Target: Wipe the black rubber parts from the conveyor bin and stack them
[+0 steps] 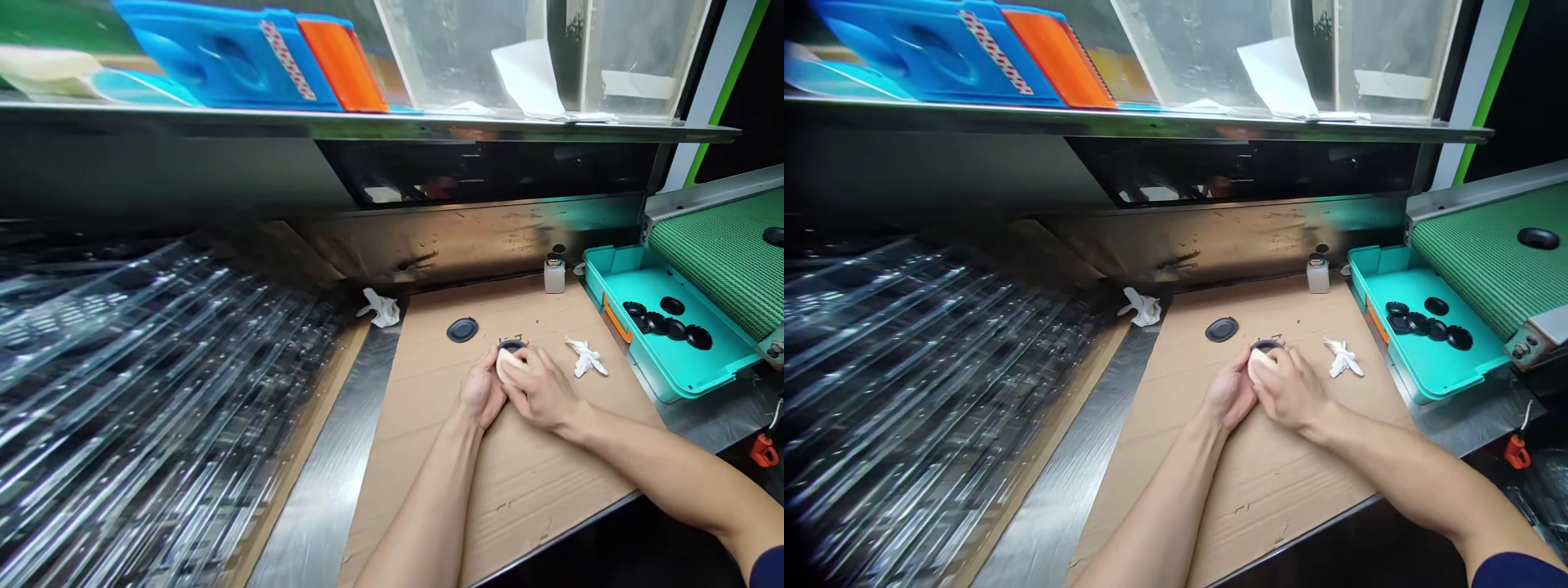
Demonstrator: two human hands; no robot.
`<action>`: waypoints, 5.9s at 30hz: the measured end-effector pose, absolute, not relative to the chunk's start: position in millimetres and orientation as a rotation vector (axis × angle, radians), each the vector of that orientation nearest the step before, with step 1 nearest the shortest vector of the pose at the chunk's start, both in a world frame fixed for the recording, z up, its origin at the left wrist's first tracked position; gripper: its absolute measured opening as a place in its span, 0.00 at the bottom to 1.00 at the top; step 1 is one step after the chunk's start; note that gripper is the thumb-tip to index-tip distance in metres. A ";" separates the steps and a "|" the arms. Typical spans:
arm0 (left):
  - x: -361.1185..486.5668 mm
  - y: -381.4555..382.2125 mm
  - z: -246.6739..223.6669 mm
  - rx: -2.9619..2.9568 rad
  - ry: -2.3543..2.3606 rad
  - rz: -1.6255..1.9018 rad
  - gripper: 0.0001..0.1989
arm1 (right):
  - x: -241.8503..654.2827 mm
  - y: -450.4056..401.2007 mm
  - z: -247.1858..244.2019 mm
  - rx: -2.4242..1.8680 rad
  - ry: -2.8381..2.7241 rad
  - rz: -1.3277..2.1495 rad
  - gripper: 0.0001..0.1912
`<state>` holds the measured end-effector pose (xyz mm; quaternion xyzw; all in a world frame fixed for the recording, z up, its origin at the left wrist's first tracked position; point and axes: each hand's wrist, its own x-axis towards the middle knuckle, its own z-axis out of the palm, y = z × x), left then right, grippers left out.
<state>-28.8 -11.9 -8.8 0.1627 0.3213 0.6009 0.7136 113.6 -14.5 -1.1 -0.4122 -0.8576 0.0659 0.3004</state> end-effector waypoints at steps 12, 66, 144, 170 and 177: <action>-36.3 -10.9 2.2 0.338 0.729 1.344 0.16 | 135.0 10.7 -2.7 -1.284 -2.100 0.147 0.24; -0.8 -23.0 3.8 0.245 0.685 1.325 0.22 | 107.7 -16.6 30.3 -1.771 -2.189 0.402 0.23; -3.6 -20.4 12.2 0.405 0.668 1.271 0.28 | 163.5 218.6 145.6 -2.068 -2.212 0.008 0.15; -10.5 -17.8 13.7 0.525 0.801 1.284 0.25 | 149.3 12.8 60.2 -1.090 -2.023 0.499 0.12; 1.0 -20.6 2.9 0.829 1.089 1.222 0.30 | 148.8 12.1 23.1 -1.019 -2.181 0.346 0.09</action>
